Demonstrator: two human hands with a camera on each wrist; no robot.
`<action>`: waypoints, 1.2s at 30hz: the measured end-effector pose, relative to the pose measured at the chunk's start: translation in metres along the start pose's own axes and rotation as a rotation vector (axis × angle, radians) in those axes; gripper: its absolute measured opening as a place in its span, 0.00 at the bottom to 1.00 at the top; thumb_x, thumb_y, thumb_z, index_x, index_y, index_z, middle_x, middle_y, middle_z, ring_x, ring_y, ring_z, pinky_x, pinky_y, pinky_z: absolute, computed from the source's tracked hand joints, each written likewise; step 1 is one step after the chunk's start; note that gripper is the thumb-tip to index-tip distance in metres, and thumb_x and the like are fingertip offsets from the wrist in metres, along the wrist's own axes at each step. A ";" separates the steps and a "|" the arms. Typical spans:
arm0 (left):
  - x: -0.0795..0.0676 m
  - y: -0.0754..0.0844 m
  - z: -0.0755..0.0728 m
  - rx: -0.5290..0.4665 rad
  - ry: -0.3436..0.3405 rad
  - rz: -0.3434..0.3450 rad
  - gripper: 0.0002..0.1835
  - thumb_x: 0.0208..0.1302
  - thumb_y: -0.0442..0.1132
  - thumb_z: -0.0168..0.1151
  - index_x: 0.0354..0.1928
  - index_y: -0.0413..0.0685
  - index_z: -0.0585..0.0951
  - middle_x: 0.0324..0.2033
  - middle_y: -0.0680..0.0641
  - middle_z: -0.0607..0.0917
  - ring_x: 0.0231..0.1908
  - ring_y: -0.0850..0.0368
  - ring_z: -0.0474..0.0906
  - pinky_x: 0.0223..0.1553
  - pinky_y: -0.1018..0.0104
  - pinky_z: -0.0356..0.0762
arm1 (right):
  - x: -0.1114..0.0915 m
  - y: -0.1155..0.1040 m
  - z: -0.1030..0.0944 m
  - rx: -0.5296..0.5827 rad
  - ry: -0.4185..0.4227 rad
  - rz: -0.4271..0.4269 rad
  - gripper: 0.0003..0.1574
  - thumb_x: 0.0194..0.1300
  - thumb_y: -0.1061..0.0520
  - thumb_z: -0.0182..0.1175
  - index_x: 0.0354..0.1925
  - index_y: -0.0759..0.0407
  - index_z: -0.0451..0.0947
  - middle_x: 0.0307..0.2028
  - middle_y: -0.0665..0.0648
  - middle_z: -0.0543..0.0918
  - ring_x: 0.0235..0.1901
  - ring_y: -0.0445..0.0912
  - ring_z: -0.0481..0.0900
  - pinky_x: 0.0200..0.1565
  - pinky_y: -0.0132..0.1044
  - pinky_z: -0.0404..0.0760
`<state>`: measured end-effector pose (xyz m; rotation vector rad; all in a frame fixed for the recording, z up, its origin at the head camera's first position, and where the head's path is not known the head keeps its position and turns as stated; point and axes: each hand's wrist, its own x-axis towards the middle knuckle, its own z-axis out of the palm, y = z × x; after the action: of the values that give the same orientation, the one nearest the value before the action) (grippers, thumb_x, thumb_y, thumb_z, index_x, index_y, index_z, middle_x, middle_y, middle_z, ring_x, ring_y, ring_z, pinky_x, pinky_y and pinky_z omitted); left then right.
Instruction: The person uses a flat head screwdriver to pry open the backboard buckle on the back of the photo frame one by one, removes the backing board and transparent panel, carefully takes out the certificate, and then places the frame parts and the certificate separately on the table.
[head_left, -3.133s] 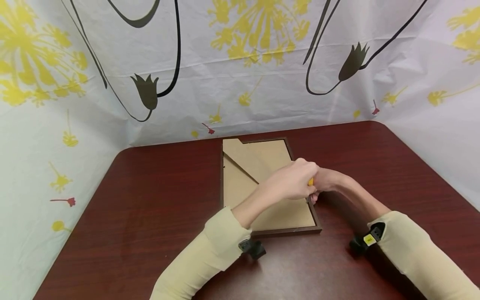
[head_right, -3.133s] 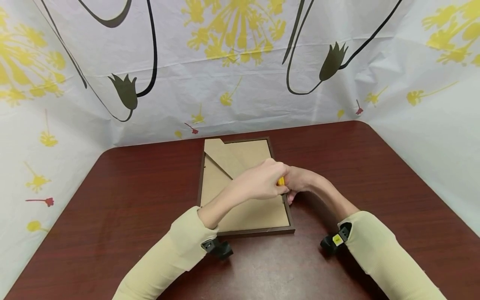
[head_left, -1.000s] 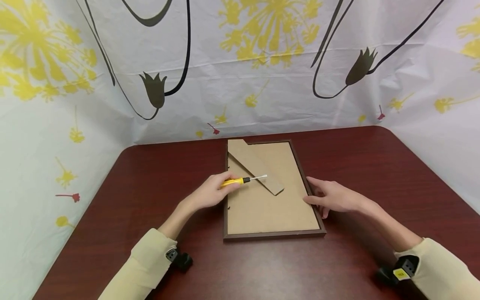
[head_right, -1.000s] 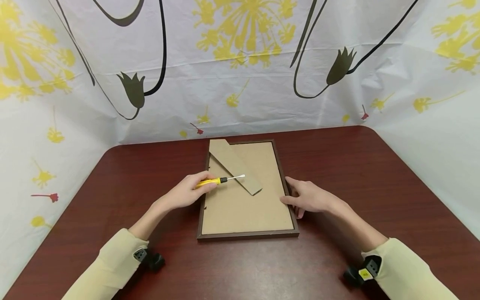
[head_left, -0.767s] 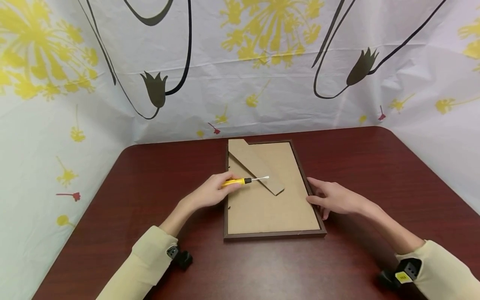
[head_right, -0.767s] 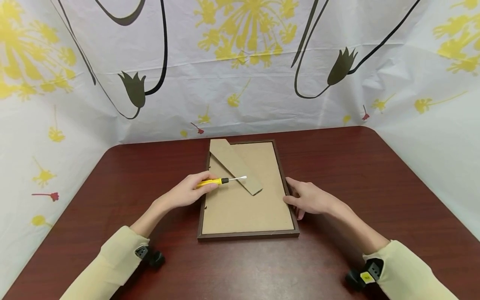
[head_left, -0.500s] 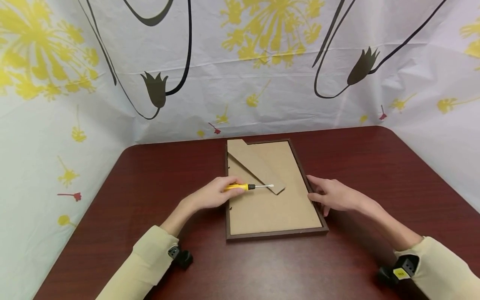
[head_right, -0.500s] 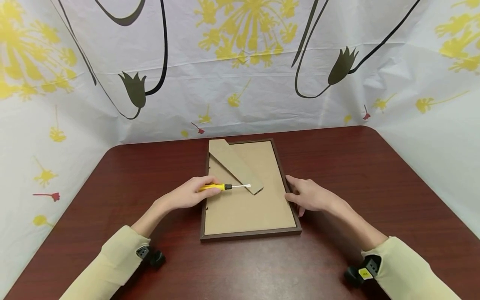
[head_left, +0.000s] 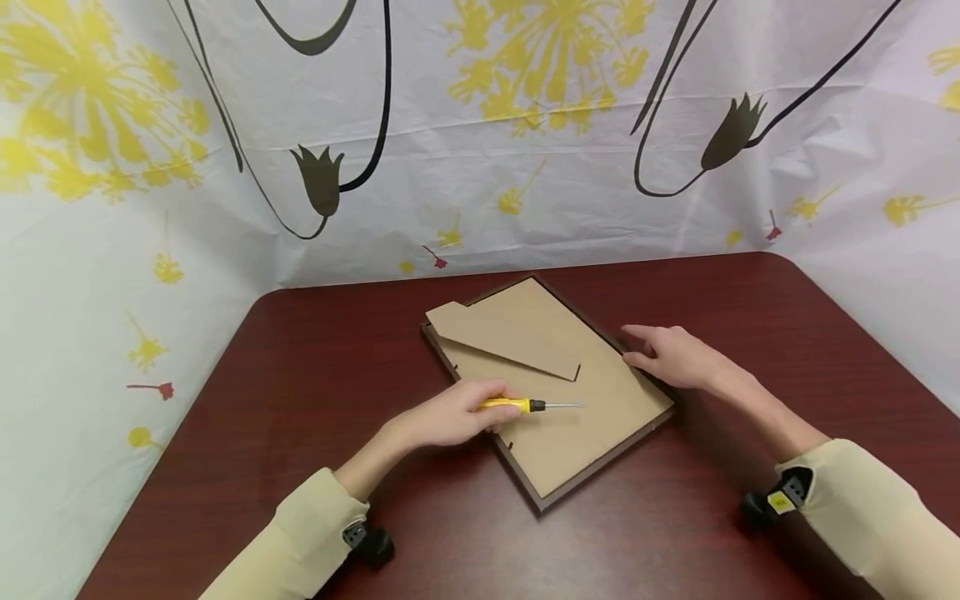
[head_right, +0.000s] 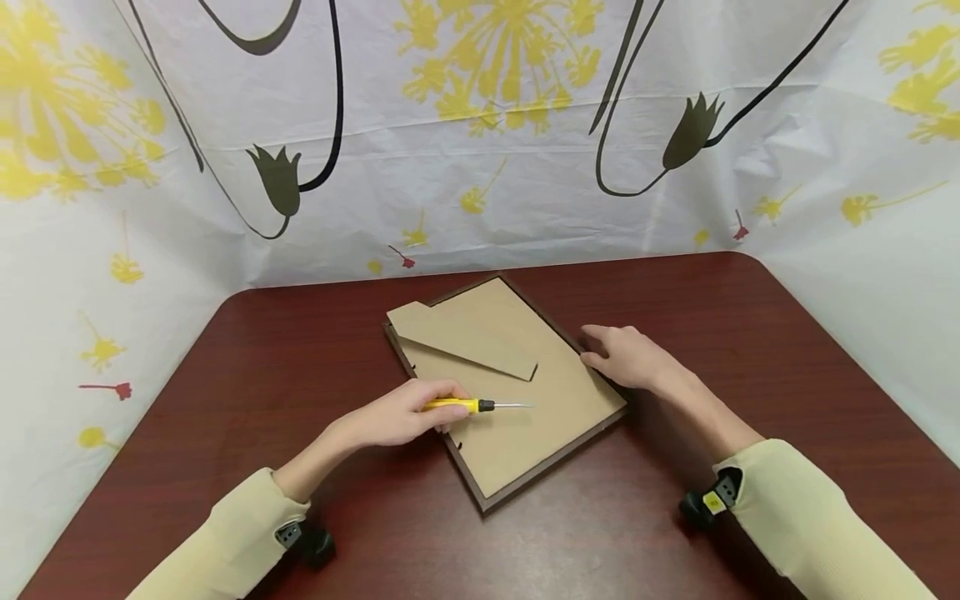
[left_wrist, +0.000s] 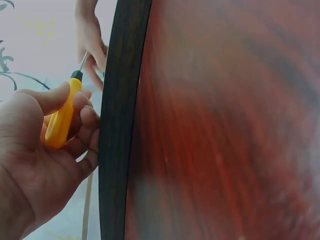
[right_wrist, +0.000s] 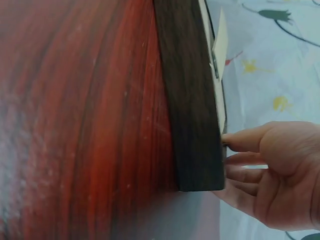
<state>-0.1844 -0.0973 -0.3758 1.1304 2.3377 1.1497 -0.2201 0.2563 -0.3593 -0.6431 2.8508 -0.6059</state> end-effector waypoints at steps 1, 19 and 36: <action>0.000 0.000 0.001 -0.003 0.003 0.003 0.07 0.76 0.42 0.58 0.43 0.47 0.81 0.26 0.56 0.77 0.27 0.64 0.71 0.32 0.70 0.71 | 0.000 0.002 0.001 -0.016 0.024 0.003 0.35 0.73 0.55 0.60 0.68 0.76 0.65 0.27 0.52 0.81 0.26 0.43 0.78 0.35 0.45 0.77; -0.003 -0.044 -0.048 0.104 0.318 -0.104 0.10 0.75 0.41 0.59 0.50 0.44 0.81 0.35 0.51 0.82 0.35 0.57 0.74 0.40 0.63 0.73 | -0.044 0.006 0.002 0.135 -0.039 0.091 0.31 0.72 0.56 0.60 0.64 0.74 0.69 0.23 0.51 0.76 0.18 0.42 0.79 0.26 0.36 0.79; -0.020 -0.024 -0.038 0.097 0.217 -0.115 0.06 0.74 0.40 0.60 0.42 0.45 0.82 0.30 0.52 0.82 0.33 0.58 0.74 0.39 0.65 0.72 | -0.008 0.027 -0.005 -0.014 0.166 0.087 0.16 0.72 0.54 0.62 0.36 0.68 0.83 0.19 0.49 0.81 0.18 0.41 0.79 0.28 0.40 0.77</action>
<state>-0.2047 -0.1415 -0.3715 0.9284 2.6100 1.1816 -0.2242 0.2833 -0.3658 -0.4888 3.0199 -0.6553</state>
